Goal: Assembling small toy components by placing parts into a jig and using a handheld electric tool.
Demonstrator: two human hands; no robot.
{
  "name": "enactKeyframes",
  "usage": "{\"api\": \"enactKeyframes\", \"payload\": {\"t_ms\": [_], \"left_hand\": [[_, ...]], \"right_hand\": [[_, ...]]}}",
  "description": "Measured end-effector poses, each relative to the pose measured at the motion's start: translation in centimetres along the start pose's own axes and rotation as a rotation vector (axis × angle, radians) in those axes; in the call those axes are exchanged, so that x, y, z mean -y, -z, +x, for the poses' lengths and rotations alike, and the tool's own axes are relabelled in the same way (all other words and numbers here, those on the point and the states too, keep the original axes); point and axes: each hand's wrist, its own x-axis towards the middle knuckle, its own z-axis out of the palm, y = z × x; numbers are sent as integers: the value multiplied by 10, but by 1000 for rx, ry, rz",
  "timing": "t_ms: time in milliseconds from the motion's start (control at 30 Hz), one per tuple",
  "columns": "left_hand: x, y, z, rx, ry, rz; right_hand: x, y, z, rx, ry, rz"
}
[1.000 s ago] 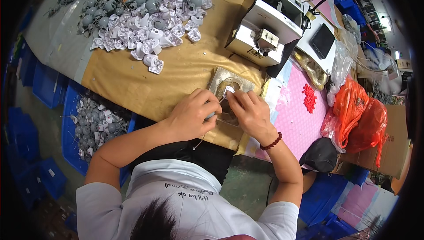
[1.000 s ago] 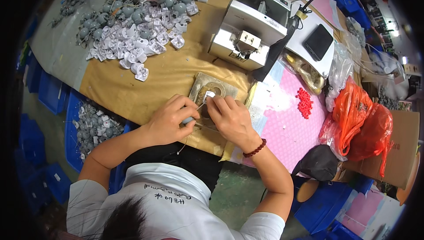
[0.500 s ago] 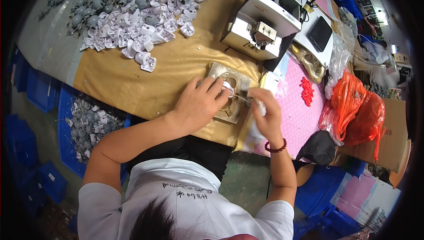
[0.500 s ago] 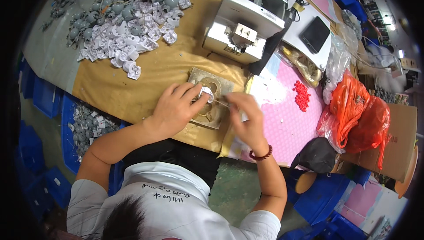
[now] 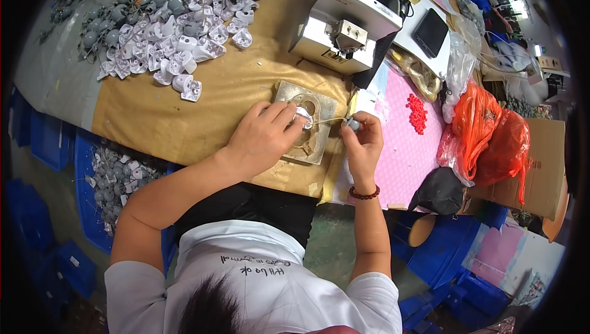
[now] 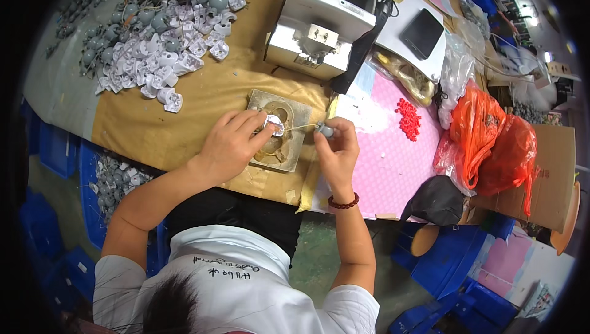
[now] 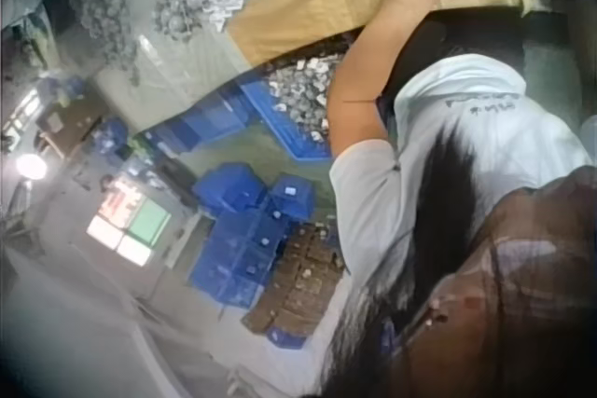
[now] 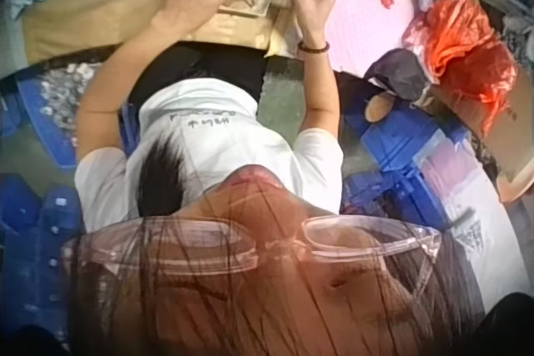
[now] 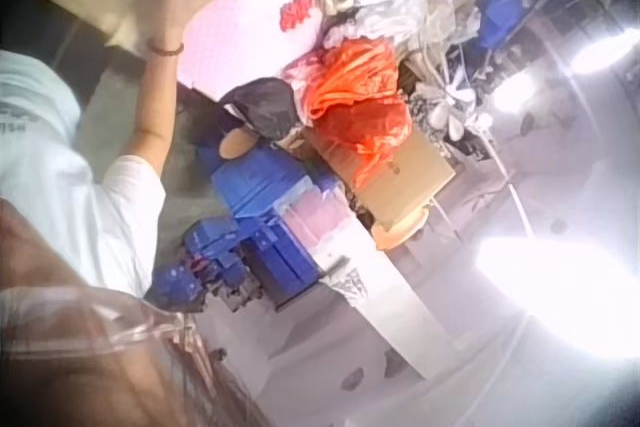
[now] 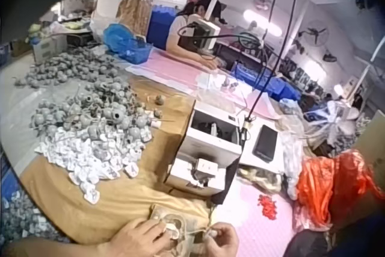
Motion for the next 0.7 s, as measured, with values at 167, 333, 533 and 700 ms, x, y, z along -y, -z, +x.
{"api": "enactKeyframes", "payload": {"t_ms": [167, 333, 533, 700], "left_hand": [[2, -1, -1, -9, -8, 10], [5, 0, -2, 36, -8, -32], [11, 3, -2, 58, -17, -97], [12, 4, 1, 15, -8, -139]], "right_hand": [[23, -9, 18, 86, -378, 742], [38, -9, 29, 419, -494, 793], [29, -35, 28, 289, -106, -235], [12, -44, 26, 213, 245, -665]]}}
